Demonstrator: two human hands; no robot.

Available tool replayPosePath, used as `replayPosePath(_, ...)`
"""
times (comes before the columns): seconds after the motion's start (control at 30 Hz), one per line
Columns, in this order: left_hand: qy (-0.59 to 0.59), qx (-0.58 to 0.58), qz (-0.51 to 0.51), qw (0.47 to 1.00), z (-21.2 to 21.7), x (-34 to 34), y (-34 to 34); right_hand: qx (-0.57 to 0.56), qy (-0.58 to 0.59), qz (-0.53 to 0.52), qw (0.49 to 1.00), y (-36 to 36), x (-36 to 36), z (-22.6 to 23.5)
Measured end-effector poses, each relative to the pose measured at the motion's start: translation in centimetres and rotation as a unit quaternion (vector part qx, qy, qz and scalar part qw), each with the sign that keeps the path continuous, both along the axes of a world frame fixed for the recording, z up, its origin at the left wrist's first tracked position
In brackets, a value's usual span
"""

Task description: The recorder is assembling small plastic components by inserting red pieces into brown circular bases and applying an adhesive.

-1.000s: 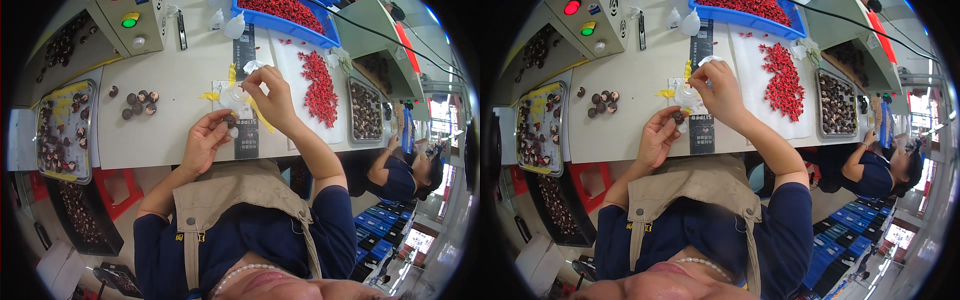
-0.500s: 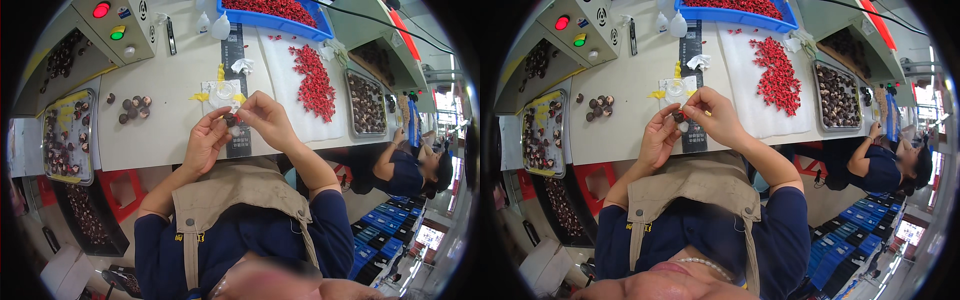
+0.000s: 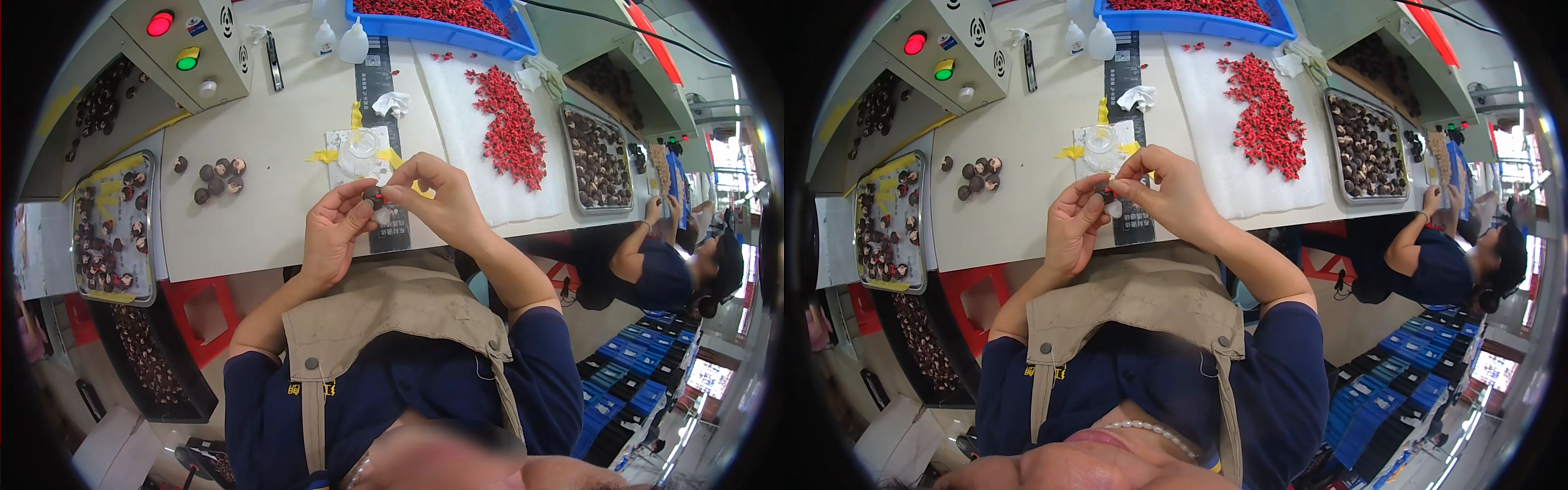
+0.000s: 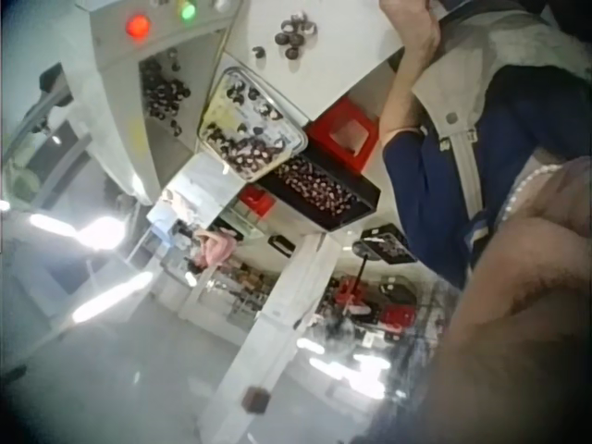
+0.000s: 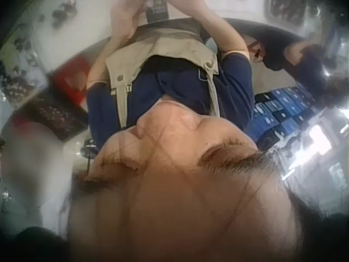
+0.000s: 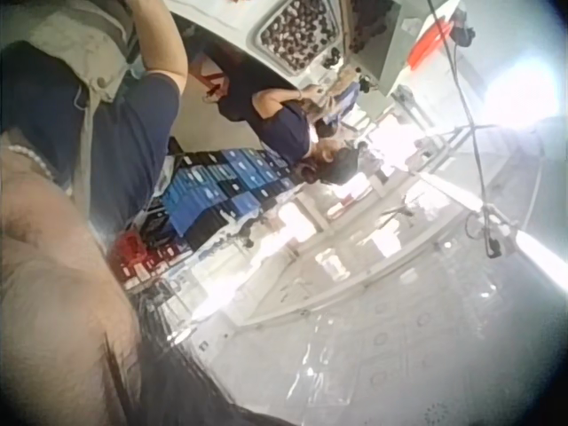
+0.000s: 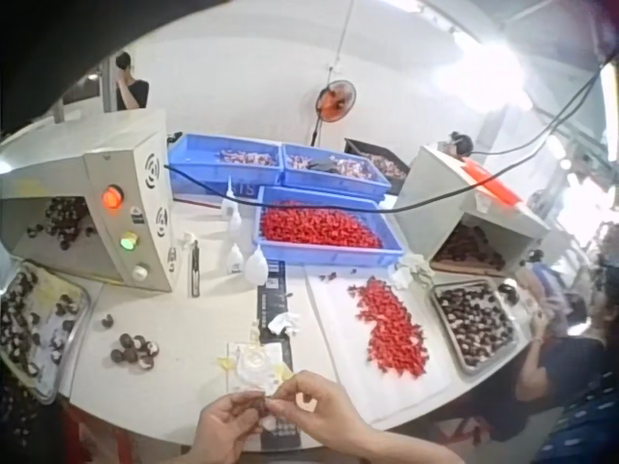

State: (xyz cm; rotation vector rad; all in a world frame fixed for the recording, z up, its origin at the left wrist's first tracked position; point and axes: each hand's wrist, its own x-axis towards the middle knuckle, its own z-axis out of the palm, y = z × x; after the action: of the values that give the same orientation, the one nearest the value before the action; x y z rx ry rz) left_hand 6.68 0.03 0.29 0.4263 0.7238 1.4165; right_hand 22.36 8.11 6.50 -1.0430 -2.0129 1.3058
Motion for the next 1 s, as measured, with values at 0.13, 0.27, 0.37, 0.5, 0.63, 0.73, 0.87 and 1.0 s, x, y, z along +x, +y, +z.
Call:
replayPosePath(0.13,0.033,0.021,0.016,0.999,0.3,0.2,0.2,0.039,0.021,-0.007,0.999,-0.3,0.1,0.5)
replayPosePath(0.27,0.076,0.03,0.03,0.996,0.7,0.5,0.5,0.064,0.029,-0.002,0.998,-0.4,0.6,0.1)
replayPosePath(0.37,0.132,0.057,0.023,0.989,1.1,0.2,0.8,0.082,0.04,0.018,0.996,-0.5,0.9,-0.4)
replayPosePath(0.5,0.209,0.071,-0.006,0.975,1.6,0.3,0.8,0.077,0.055,0.029,0.995,-0.7,1.3,-1.1)
replayPosePath(0.63,0.182,0.073,-0.01,0.981,1.0,0.8,1.6,0.033,0.114,-0.02,0.993,-0.9,1.5,-1.7)
replayPosePath(0.73,0.133,0.065,-0.005,0.989,1.2,1.2,1.8,0.055,0.136,-0.03,0.989,-0.7,2.0,-2.3)
replayPosePath(0.87,0.139,0.084,0.007,0.987,1.3,1.8,1.9,-0.126,0.23,-0.064,0.963,-1.3,2.1,-2.9)
replayPosePath(1.0,0.184,0.1,0.02,0.978,1.3,2.0,1.8,-0.096,0.224,-0.077,0.967,-1.5,2.1,-3.2)
